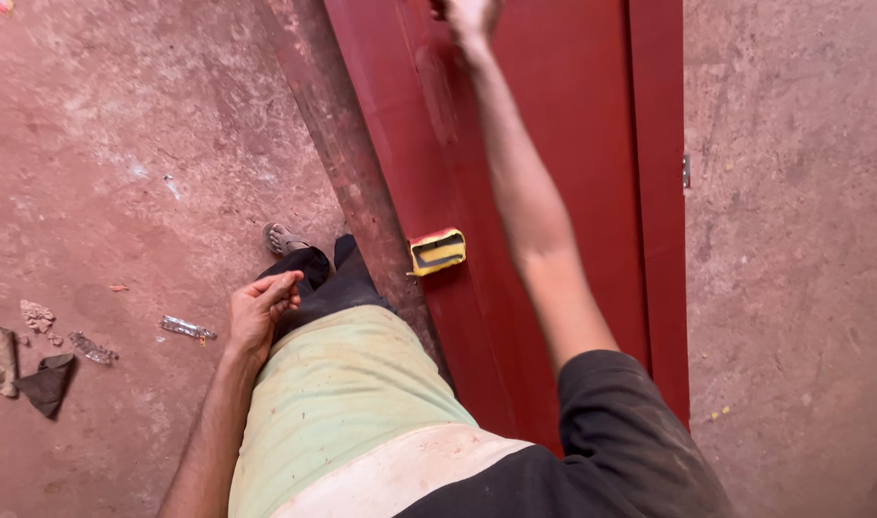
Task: The person sands the surface of a red wooden door using a sanding block. They move the block across various sections of the door, including the edges and flat panels, to smooth the surface.
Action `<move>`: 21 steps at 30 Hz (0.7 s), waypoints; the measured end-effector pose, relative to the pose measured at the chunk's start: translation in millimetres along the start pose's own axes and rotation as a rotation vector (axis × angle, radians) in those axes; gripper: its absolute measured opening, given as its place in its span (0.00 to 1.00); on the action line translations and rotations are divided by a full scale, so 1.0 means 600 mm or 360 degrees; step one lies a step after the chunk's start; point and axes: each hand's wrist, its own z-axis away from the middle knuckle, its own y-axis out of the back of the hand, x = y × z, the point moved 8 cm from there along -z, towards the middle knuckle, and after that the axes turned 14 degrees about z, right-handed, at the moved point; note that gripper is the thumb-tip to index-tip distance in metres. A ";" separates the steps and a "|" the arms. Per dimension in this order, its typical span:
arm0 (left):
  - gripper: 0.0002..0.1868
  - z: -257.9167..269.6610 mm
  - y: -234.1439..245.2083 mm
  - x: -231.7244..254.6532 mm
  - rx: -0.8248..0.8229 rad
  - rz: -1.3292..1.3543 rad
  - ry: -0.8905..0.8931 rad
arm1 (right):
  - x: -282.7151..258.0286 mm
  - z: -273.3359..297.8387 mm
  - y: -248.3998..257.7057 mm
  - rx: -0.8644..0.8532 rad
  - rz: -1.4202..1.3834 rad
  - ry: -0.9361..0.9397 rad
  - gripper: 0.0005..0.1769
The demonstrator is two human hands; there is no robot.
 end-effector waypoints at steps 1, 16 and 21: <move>0.12 0.001 0.002 -0.001 -0.0004 0.0000 0.0008 | -0.006 0.027 0.030 -0.0065 -0.0012 0.0014 0.08; 0.11 0.020 0.024 -0.026 -0.0455 -0.0215 0.0061 | 0.057 0.764 0.419 0.0214 -0.0428 -0.0627 0.04; 0.11 0.045 0.091 -0.105 -0.0522 -0.0341 0.0102 | 0.102 0.977 0.442 0.0401 -0.0485 -0.0674 0.04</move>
